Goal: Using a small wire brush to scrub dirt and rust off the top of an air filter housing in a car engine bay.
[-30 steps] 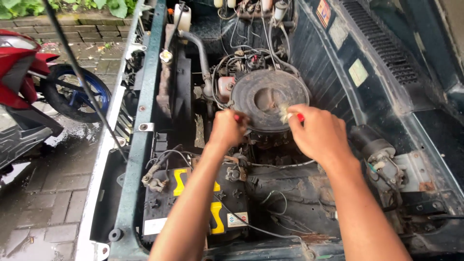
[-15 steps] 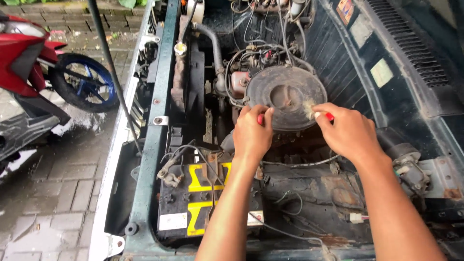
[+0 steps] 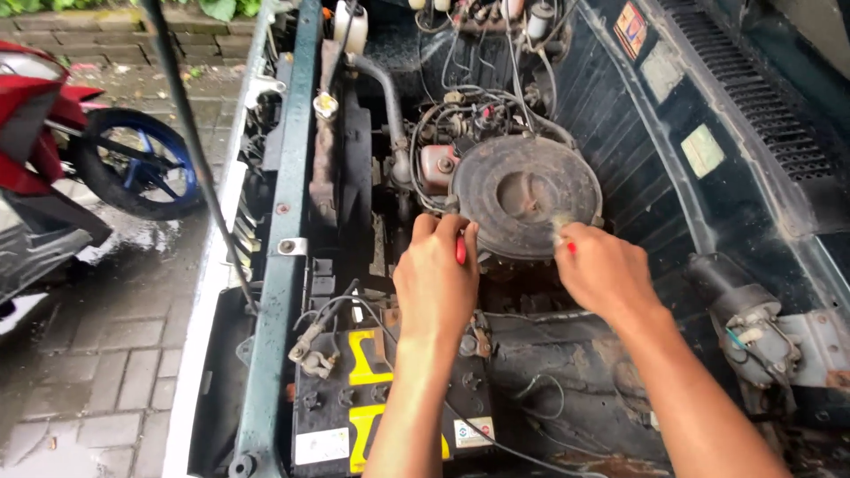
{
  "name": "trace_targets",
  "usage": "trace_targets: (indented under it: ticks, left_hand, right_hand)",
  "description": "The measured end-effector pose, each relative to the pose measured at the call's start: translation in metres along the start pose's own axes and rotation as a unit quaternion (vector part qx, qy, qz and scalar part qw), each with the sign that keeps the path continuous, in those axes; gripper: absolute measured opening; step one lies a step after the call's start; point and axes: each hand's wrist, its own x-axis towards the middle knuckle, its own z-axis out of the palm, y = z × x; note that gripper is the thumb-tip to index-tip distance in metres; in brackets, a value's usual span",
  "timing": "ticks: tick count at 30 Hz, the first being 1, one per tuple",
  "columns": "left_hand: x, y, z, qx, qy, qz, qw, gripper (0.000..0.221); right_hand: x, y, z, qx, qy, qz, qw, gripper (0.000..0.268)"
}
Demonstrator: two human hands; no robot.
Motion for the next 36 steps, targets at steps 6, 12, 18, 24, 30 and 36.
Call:
trace_targets:
  ticks: [6,12,18,24,30,36]
  left_hand:
    - [0.005,-0.01,0.005,-0.073,-0.029,-0.014,0.997,0.018]
    - [0.006,-0.002,-0.01,-0.039,0.006,-0.014,0.999,0.019]
    - [0.003,-0.002,-0.006,0.001,0.033,-0.004,0.999,0.021]
    - [0.003,-0.001,0.0,0.018,0.032,-0.004,0.999,0.02]
    - [0.004,-0.002,-0.004,0.014,0.04,-0.01,0.999,0.019]
    - [0.005,-0.004,-0.007,0.002,0.04,-0.012,0.999,0.02]
  right_hand:
    - [-0.004,-0.021,0.043,-0.016,0.027,-0.114,0.993,0.029]
    - [0.003,-0.031,0.037,0.095,0.017,-0.155,0.983,0.031]
    - [0.038,-0.051,0.028,0.212,-0.02,-0.183,0.96,0.029]
    - [0.09,-0.07,0.039,0.38,0.032,-0.173,0.908,0.027]
    - [0.119,-0.07,0.067,0.313,0.001,-0.129,0.941,0.019]
    - [0.119,-0.069,0.02,0.129,-0.145,-0.041,0.98,0.022]
